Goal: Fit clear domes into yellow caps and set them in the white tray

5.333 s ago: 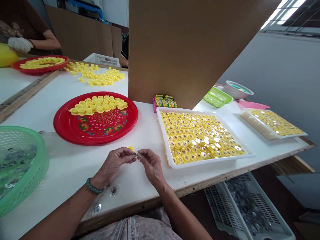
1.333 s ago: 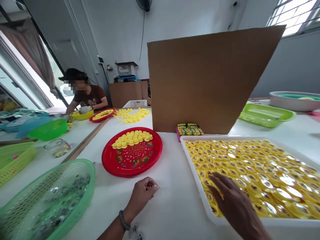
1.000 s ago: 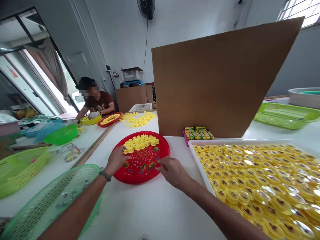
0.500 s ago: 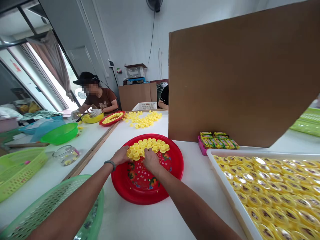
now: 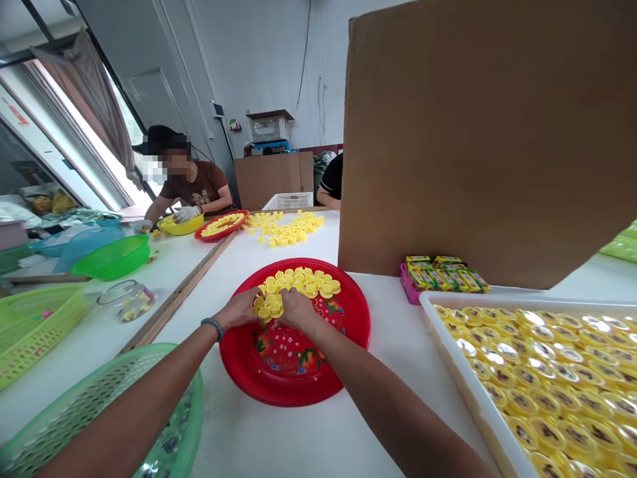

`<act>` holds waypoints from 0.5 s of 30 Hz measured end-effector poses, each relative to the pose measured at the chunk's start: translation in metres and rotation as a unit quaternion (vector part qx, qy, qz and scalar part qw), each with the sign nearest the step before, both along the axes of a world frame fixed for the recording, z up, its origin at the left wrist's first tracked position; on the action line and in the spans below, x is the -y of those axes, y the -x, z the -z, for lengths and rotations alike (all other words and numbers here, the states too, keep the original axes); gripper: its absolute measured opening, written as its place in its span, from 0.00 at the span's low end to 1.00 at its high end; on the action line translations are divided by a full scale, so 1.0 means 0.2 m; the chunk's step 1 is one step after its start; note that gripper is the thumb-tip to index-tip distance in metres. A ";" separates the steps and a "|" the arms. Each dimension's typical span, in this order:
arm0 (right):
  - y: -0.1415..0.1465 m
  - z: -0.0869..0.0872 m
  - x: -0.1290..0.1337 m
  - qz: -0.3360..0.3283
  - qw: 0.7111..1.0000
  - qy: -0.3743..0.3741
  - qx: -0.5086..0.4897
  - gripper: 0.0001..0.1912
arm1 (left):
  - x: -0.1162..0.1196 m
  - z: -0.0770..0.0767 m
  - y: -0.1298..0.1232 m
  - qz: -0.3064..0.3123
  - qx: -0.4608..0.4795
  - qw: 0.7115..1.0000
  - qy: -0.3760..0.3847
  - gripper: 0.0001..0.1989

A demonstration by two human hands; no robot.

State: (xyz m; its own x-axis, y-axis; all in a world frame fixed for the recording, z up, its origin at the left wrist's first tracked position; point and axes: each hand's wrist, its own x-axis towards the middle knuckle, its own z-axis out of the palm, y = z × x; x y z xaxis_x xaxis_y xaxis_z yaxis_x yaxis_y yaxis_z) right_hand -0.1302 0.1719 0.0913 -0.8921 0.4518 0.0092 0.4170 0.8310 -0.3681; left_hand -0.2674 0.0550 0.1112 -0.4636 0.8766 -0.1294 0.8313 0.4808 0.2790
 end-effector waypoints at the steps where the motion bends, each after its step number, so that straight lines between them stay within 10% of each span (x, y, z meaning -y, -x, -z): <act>1: 0.00 0.00 0.00 -0.004 1.000 0.000 0.003 0.38 | 0.00 0.00 0.00 0.004 0.000 1.000 0.005 0.36; 15: -0.03 -0.02 0.01 -0.051 0.998 0.003 0.039 0.36 | 0.02 0.01 -0.12 0.033 0.016 0.999 0.025 0.36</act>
